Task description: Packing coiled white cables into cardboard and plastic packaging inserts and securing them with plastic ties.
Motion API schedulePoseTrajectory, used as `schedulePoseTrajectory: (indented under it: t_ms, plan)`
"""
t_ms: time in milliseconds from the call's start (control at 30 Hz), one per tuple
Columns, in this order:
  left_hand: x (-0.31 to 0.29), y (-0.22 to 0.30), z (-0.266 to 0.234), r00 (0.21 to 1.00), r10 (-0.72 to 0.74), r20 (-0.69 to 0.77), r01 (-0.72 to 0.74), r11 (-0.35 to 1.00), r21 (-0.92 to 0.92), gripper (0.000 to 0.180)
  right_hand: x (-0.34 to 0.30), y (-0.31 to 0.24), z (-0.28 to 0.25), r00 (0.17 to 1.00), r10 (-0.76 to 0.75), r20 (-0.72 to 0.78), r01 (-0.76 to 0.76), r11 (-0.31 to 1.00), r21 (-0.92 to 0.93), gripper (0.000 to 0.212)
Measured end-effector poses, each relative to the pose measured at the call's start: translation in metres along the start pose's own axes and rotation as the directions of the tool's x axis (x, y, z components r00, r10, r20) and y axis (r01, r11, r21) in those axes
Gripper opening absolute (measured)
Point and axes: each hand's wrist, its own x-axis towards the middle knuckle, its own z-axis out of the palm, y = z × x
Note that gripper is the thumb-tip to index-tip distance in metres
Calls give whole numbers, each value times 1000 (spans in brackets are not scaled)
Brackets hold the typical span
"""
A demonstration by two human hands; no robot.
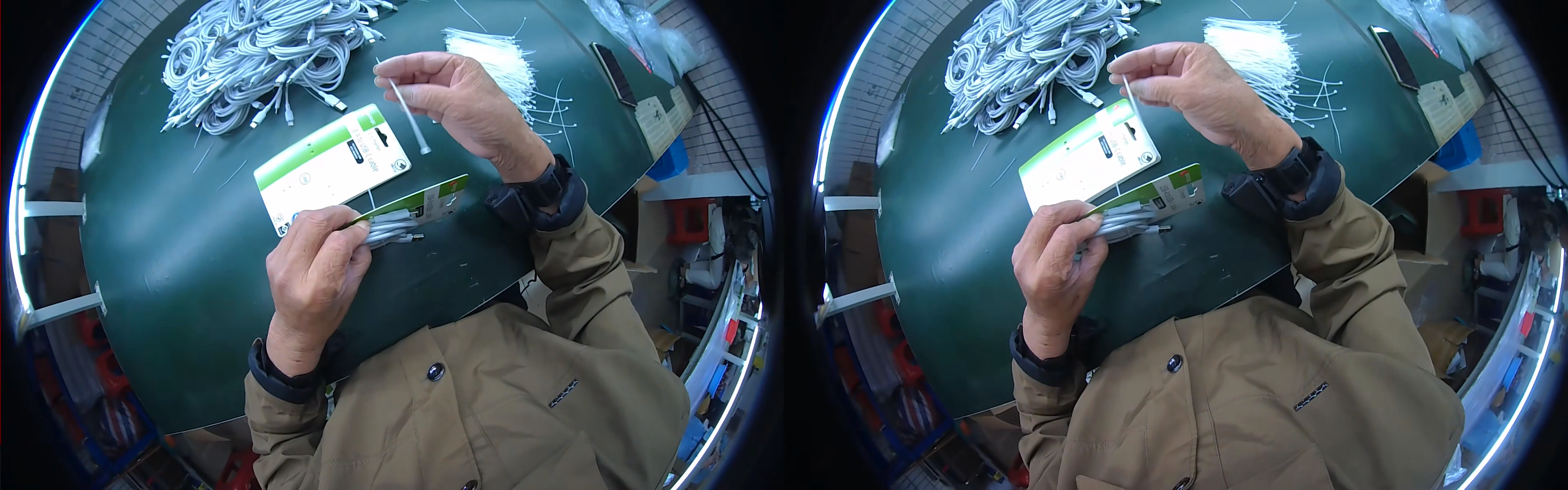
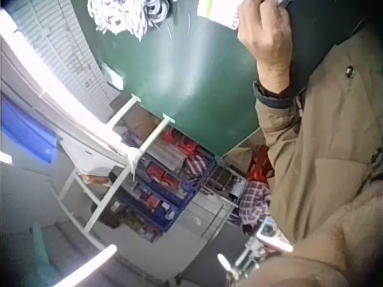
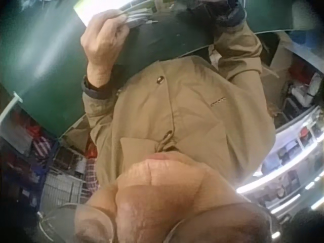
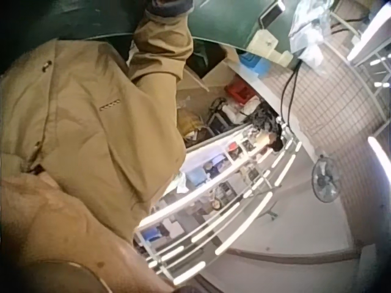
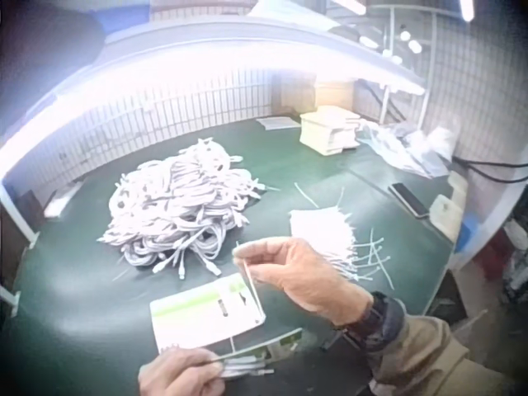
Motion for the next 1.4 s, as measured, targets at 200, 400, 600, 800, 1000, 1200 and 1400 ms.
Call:
schedulePoseTrajectory:
  t_ms: [200, 400, 600, 800, 1000, 1200, 1400]
  plan:
    - [-2, -1, -2, 1000, 12, -11, -12, 1000, -3, 28, -4, -9, 6, 998, 0, 61, 14, 976, -219, 31]
    - [-1, -4, -1, 1000, 20, 1, -20, 1000, 10, 27, -1, -8, 9, 973, 102, 207, -35, 952, -304, 28]
    - [-1, -4, 0, 999, 36, -19, -35, 999, 20, 26, -2, -14, 20, 934, 196, 299, -149, 974, -172, 21]
    - [-2, -4, 3, 999, 31, -13, -30, 999, 27, 25, 0, -2, 22, 871, 297, 392, -243, 953, -182, 19]
    - [-2, -5, 5, 998, 53, -42, -51, 998, 44, 25, 0, 3, 28, 829, 340, 443, -265, 938, -224, 20]
    - [0, -3, 5, 998, 54, -43, -52, 997, 50, 25, -1, 3, 32, 786, 389, 481, -299, 920, -254, 19]
    - [-1, -3, 5, 998, 51, -31, -49, 997, 55, 24, -4, 0, 37, 774, 420, 473, -306, 903, -301, 21]
